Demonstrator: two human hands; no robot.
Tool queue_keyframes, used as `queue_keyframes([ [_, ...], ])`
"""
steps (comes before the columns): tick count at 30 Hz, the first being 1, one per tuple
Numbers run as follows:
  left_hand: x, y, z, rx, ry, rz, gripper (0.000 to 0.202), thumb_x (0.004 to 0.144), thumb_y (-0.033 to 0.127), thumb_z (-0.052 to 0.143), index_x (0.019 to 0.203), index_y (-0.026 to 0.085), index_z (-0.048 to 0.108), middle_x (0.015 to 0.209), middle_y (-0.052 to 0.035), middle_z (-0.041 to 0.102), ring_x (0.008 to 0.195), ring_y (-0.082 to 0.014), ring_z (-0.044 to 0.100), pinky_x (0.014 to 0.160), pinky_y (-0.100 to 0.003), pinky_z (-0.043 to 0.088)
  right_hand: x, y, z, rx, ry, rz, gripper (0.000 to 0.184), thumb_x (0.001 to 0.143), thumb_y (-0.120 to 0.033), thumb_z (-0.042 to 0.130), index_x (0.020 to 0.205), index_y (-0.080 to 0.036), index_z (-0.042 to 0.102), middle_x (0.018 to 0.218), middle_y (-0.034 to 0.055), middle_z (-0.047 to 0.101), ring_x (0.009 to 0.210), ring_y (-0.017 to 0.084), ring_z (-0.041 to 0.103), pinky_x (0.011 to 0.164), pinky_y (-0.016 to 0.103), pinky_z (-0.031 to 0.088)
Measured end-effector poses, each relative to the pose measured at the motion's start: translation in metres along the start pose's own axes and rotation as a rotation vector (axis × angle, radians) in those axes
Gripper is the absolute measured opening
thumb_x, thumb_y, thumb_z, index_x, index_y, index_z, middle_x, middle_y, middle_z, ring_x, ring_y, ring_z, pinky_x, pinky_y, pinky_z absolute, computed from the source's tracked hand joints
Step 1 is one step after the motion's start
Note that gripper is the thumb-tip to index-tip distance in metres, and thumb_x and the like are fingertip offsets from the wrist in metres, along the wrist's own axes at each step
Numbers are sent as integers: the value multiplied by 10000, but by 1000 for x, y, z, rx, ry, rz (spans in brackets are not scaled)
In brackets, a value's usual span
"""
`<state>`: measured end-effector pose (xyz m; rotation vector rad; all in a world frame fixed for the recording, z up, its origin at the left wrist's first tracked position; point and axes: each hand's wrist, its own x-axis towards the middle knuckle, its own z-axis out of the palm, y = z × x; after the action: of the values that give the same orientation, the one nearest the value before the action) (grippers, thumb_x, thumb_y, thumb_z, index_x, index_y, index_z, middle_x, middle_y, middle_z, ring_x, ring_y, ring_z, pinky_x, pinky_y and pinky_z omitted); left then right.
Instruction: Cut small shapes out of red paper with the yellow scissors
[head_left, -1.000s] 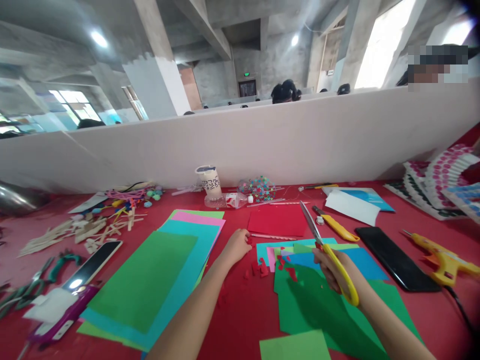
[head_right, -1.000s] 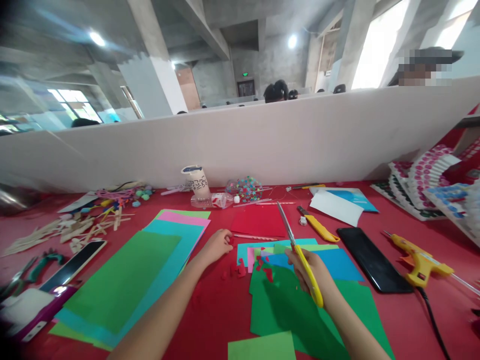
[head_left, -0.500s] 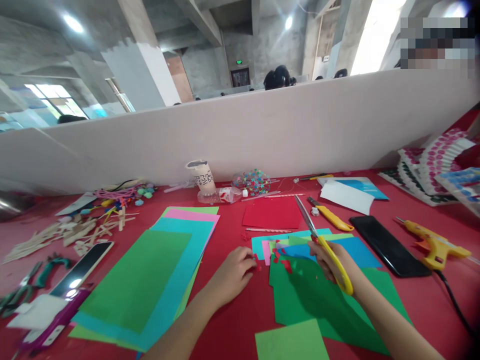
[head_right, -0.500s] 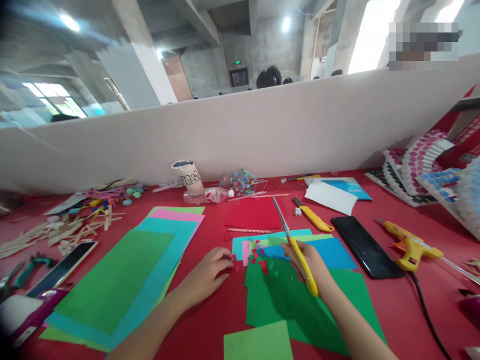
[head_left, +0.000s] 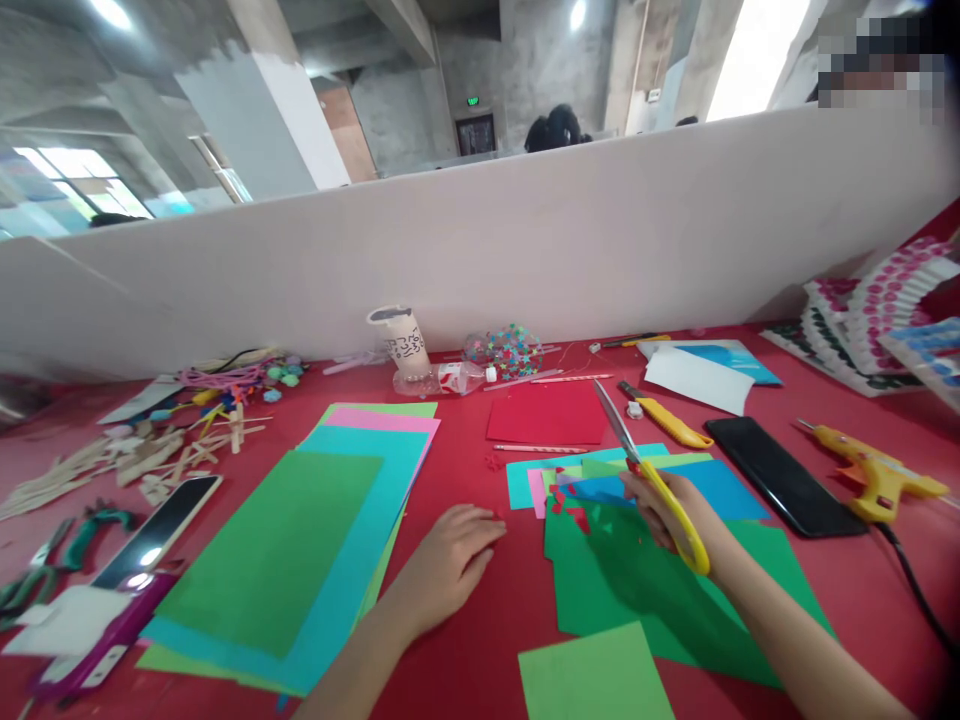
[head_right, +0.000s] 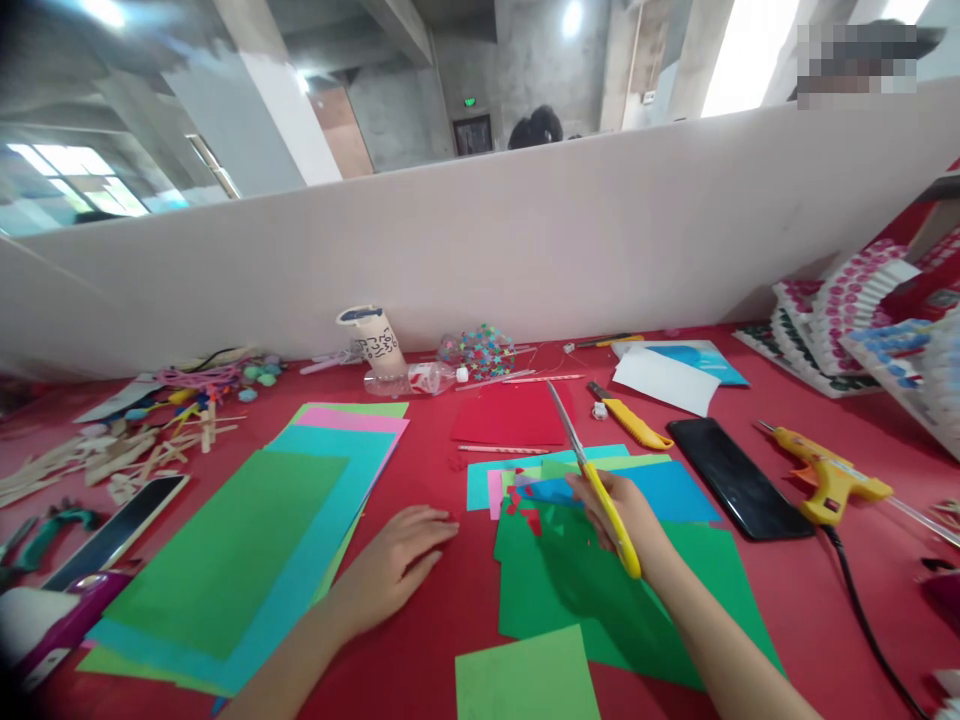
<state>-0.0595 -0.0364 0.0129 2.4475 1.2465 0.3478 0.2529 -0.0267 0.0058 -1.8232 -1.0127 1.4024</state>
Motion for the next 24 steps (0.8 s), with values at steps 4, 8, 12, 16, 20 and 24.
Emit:
queue_keyframes([
  [4,8,-1,-5,29,129,-116,272,925,229,404,974,173,666,920,-106,669,908,-243,580,889,-440,425,1,-1,2,-10,14,7,254,936,-297,576,1151,-164,591,1103,66,650,862,208,667,720,390,562],
  [8,29,17,-5,-37,85,-72,193,904,247,473,956,217,657,945,-54,660,928,-202,584,861,-335,449,3,2,5,-31,0,-5,245,936,-293,577,1141,-160,595,1085,62,654,840,201,669,702,377,565],
  [12,62,40,12,-65,14,4,224,846,263,581,1060,241,644,1014,-55,630,981,-213,582,888,-325,453,3,5,5,-58,-25,-36,234,934,-290,581,1125,-157,603,1062,54,660,819,195,671,684,364,567],
  [16,85,53,37,-38,-6,60,528,772,358,675,1268,256,526,1190,-86,544,1105,-248,526,950,-361,434,2,3,3,-73,-26,-44,236,934,-291,580,1128,-158,602,1067,55,659,826,198,671,691,368,567],
  [20,96,61,59,44,22,67,728,702,469,721,1330,204,464,1266,-142,474,1169,-336,448,979,-487,394,1,2,4,-67,-47,-26,256,930,-290,585,1153,-164,594,1115,62,647,878,218,665,729,395,562],
  [24,98,59,69,121,29,107,500,843,346,599,1310,209,482,1288,-134,491,1182,-324,432,976,-495,388,2,3,7,-49,-84,-4,258,927,-285,590,1157,-167,595,1134,64,642,901,226,661,747,406,558],
])
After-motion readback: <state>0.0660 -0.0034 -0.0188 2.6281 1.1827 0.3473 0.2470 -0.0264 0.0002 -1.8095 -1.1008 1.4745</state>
